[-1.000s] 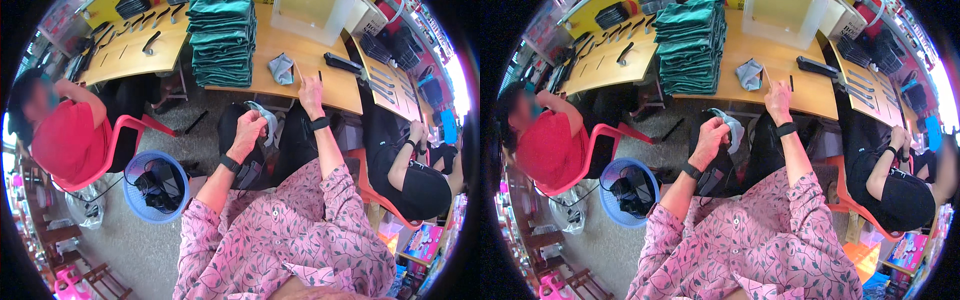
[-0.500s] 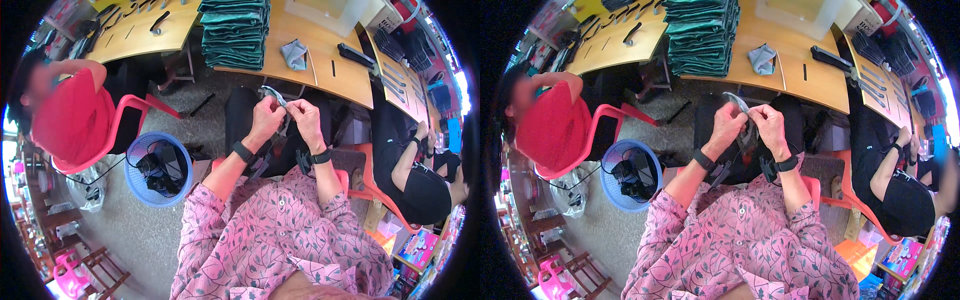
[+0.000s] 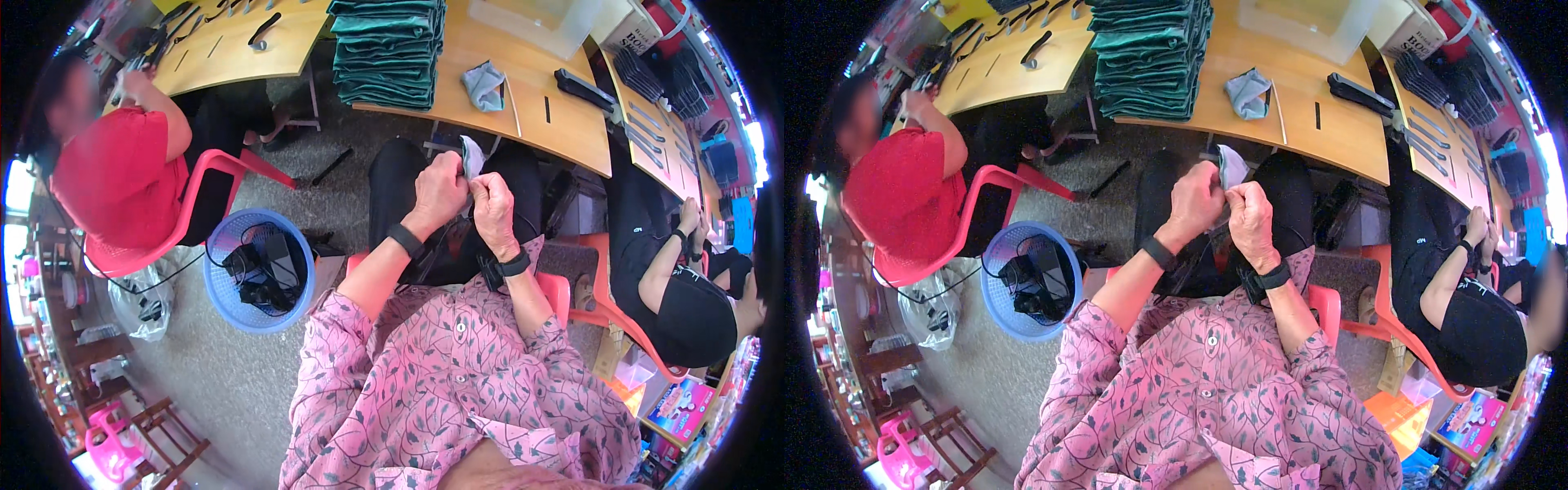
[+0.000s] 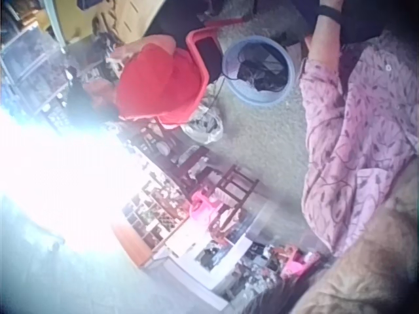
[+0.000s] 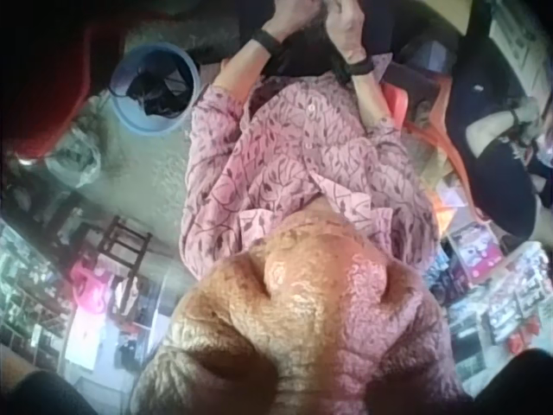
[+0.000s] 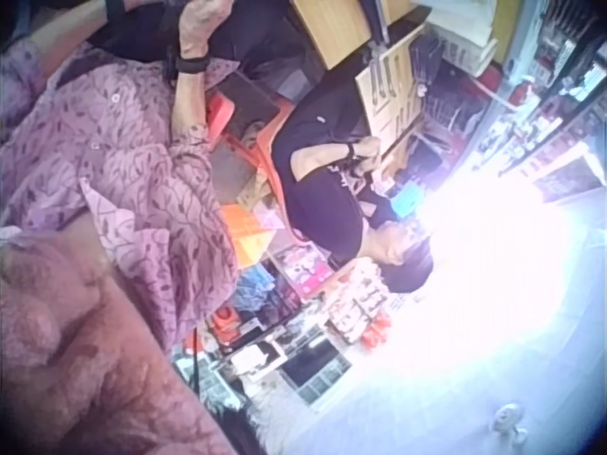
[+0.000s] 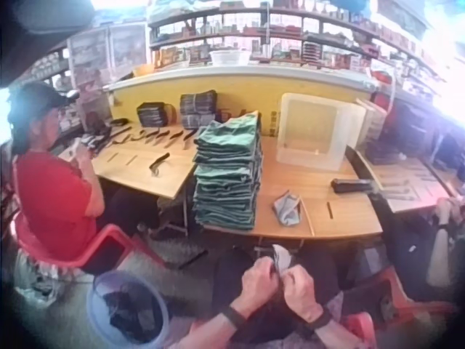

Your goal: The person sits at a table and sews a small green fabric mask using a needle and thread. They manipulate the fabric with both hands, pulling the thread through the material to stitch the edges. The person works on one mask at a time, occasionally adjusting the fabric to continue the sewing process.

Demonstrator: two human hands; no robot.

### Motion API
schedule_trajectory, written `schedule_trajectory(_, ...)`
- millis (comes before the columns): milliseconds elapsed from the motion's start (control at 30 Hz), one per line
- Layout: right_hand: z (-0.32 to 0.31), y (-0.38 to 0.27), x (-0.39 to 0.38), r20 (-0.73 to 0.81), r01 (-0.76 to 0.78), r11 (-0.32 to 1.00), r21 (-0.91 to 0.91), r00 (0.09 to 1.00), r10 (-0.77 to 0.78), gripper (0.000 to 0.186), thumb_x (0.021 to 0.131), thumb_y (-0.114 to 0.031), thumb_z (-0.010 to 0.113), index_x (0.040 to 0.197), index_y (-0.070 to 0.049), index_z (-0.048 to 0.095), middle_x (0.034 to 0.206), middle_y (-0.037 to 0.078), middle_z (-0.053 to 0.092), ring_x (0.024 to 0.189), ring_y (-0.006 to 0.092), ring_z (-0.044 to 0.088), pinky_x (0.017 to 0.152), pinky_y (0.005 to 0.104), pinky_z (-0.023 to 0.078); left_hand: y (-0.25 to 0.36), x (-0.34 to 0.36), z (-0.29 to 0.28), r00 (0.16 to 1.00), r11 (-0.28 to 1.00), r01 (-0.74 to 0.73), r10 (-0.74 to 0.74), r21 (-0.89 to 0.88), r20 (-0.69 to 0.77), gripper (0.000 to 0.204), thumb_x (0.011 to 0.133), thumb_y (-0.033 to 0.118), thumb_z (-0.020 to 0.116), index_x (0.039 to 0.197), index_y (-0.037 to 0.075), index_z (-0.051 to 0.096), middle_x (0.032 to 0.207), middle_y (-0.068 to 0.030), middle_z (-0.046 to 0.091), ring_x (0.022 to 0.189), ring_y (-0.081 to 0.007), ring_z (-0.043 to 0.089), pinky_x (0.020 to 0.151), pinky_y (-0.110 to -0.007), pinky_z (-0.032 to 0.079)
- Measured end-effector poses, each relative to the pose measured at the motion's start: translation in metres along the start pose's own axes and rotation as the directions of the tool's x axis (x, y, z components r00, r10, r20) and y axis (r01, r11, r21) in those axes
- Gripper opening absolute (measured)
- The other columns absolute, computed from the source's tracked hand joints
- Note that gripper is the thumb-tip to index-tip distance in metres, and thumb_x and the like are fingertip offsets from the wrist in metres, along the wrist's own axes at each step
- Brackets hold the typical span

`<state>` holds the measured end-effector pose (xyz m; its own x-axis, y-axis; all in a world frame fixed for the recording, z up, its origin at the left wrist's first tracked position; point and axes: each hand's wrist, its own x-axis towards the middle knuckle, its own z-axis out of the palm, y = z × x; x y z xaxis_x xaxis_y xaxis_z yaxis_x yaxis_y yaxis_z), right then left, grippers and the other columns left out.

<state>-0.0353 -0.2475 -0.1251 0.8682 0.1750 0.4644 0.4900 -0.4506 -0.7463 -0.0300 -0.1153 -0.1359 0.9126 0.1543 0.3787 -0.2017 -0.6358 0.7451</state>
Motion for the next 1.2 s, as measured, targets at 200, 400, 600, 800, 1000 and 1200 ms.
schedule_trajectory(200,0.000,-0.007,0.007,0.044,0.007,0.998,0.067,0.999,-0.010,0.011,0.088,-0.001,0.065,0.087,-0.001,0.053,0.078,0.013,0.057,0.070,0.0310,0.058,0.063,0.0375,0.047,-0.009,0.002,-0.001,0.859,0.323,0.444,-0.419,-0.836,0.295,0.021,0.076,-0.002,0.064,0.096,0.001,0.061,0.085,-0.0012,0.063,0.070,-0.0092,0.057,0.065,-0.025,0.048)
schedule_trajectory(400,-0.003,-0.007,0.004,0.021,0.078,0.996,0.036,0.997,-0.079,0.012,0.086,0.001,0.064,0.086,-0.001,0.053,0.078,0.013,0.054,0.071,0.0319,0.057,0.062,0.0381,0.046,-0.013,0.005,-0.012,0.877,0.741,0.455,-0.274,-0.494,0.395,0.017,0.079,0.004,0.066,0.095,0.001,0.062,0.089,-0.0039,0.065,0.081,-0.0113,0.060,0.073,-0.027,0.048)
schedule_trajectory(600,-0.003,-0.006,0.004,0.019,0.188,0.982,-0.018,0.982,-0.187,0.014,0.084,0.003,0.064,0.084,-0.001,0.052,0.078,0.014,0.052,0.071,0.0331,0.056,0.062,0.0388,0.046,-0.002,0.007,-0.013,0.950,0.964,0.228,-0.189,-0.136,0.249,0.020,0.075,0.003,0.064,0.094,-0.002,0.062,0.089,-0.0114,0.067,0.081,-0.0177,0.063,0.070,-0.031,0.050)
schedule_trajectory(800,-0.008,-0.021,0.005,0.031,0.002,0.988,0.155,0.999,-0.007,0.011,0.086,-0.002,0.068,0.090,0.000,0.058,0.081,0.010,0.056,0.068,0.0212,0.058,0.061,0.0313,0.047,-0.003,0.005,-0.012,0.898,0.589,0.440,-0.283,-0.678,0.336,0.025,0.075,-0.003,0.062,0.100,-0.002,0.062,0.096,-0.0108,0.068,0.087,-0.0172,0.063,0.078,-0.030,0.051)
schedule_trajectory(1000,-0.008,-0.026,0.007,-0.042,-0.137,0.978,0.157,0.988,0.145,0.010,0.085,-0.003,0.070,0.092,0.000,0.063,0.084,0.009,0.059,0.068,0.0172,0.058,0.061,0.0284,0.047,-0.004,0.003,-0.009,0.955,0.737,0.295,-0.216,-0.608,0.202,0.021,0.071,0.001,0.067,0.090,0.000,0.058,0.083,-0.0087,0.065,0.080,-0.0162,0.063,0.071,-0.032,0.051)
schedule_trajectory(1200,-0.008,-0.014,0.008,-0.124,0.098,0.995,-0.019,0.987,-0.100,0.011,0.078,0.004,0.069,0.084,0.000,0.060,0.083,0.012,0.059,0.074,0.0270,0.059,0.065,0.0339,0.048,0.007,0.000,-0.003,0.987,0.892,0.159,-0.159,-0.424,0.036,0.023,0.070,0.006,0.069,0.085,-0.001,0.053,0.077,-0.0120,0.064,0.072,-0.0225,0.064,0.066,-0.037,0.050)
